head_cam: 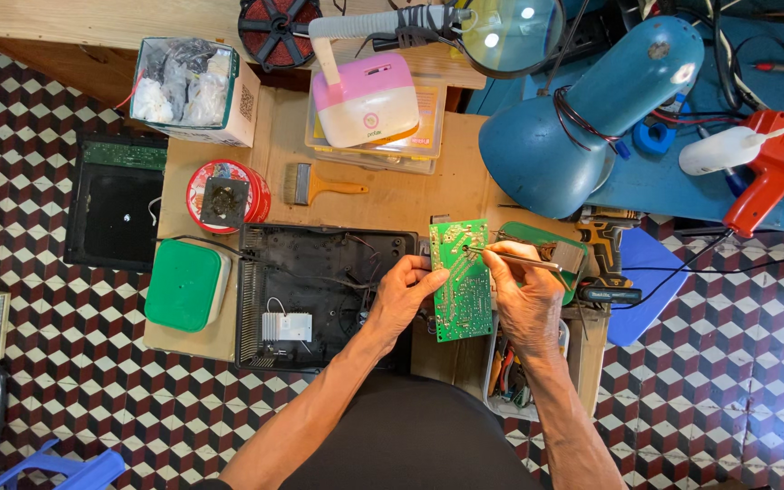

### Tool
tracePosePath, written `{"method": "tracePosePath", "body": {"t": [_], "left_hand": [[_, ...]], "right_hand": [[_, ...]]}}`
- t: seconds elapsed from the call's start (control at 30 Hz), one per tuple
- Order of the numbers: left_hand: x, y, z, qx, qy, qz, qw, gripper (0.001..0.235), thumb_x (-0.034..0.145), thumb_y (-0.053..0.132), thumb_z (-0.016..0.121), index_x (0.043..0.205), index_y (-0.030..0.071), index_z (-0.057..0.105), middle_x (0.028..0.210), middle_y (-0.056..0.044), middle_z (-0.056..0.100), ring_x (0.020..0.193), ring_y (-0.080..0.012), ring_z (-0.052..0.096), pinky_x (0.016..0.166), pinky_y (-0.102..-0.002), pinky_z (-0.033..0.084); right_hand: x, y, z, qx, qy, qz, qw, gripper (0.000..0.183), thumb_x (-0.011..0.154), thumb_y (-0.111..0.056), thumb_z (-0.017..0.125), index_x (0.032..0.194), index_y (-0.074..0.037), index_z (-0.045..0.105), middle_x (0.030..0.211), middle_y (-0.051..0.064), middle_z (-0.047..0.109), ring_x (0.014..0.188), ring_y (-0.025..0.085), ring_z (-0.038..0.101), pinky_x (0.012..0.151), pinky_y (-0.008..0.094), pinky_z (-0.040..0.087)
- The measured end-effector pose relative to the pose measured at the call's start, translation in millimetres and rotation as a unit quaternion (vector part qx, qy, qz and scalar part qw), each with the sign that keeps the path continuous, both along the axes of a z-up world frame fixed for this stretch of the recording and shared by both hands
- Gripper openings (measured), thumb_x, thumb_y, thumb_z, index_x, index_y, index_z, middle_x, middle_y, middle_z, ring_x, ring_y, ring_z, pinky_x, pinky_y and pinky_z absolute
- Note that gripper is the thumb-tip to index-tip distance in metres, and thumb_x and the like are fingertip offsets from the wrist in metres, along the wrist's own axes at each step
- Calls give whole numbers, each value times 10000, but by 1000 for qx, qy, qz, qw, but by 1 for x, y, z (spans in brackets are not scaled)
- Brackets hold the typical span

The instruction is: The person tests a circuit board with multimeter probes, flips it over, and uses a power drill to remove a heatsink. They then use a screwdriver to adjust components on the board and place the heatsink into a black plastic housing.

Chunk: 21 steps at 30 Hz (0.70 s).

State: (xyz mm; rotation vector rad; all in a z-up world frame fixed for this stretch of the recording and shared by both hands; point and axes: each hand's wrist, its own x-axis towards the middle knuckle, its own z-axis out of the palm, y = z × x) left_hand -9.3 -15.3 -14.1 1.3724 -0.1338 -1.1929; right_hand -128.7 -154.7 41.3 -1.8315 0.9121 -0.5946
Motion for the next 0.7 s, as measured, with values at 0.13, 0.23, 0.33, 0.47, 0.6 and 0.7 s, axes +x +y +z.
{"method": "tracePosePath", "body": {"t": [0.13,0.23,0.33,0.47,0.6,0.7], "left_hand": [[0,0,-2,7,-2,-6,1000,452,916,325,731,1213,9,602,960,-56,733,902,-99,670,839,-254,529],[0,0,-2,-1,-2,-5,1000,450,915,323,734,1204,4,604,973,-54,737,922,-92,674,855,-248,530],[0,-1,-1,-2,-6,-2,1000,445,915,325,736,1201,8,612,975,-54,736,920,-92,670,855,-248,526],[0,-2,0,13,-8,-3,1000,437,912,330,734,1185,10,618,964,-59,746,907,-93,674,850,-250,525],[-1,1,-9,11,-10,-5,1000,426,915,324,734,1181,11,621,965,-60,751,906,-89,676,843,-244,525],[-6,-1,-27,-16,-13,6,1000,406,921,296,735,1176,1,623,975,-66,741,897,-104,679,810,-257,537]], "right_hand": [[0,0,0,-15,2,7,1000,132,972,-92,729,1091,-39,709,943,36,744,863,84,699,757,241,558],[1,-1,0,-36,12,8,999,138,972,-92,732,1092,-33,701,932,34,747,851,94,703,752,243,556],[1,0,0,-5,-8,-11,1000,140,972,-85,728,1099,-31,702,941,46,756,878,101,717,771,249,570],[-3,2,3,-46,-14,-2,999,129,987,-71,709,1107,-25,697,982,73,767,923,123,750,811,266,596],[-3,7,15,-32,-50,-4,998,146,1000,-57,698,1137,-7,688,1015,101,762,951,168,749,855,287,604],[-1,9,40,90,-74,-79,990,141,1016,-71,672,1140,-5,669,1010,102,769,929,177,758,825,301,625]]}}
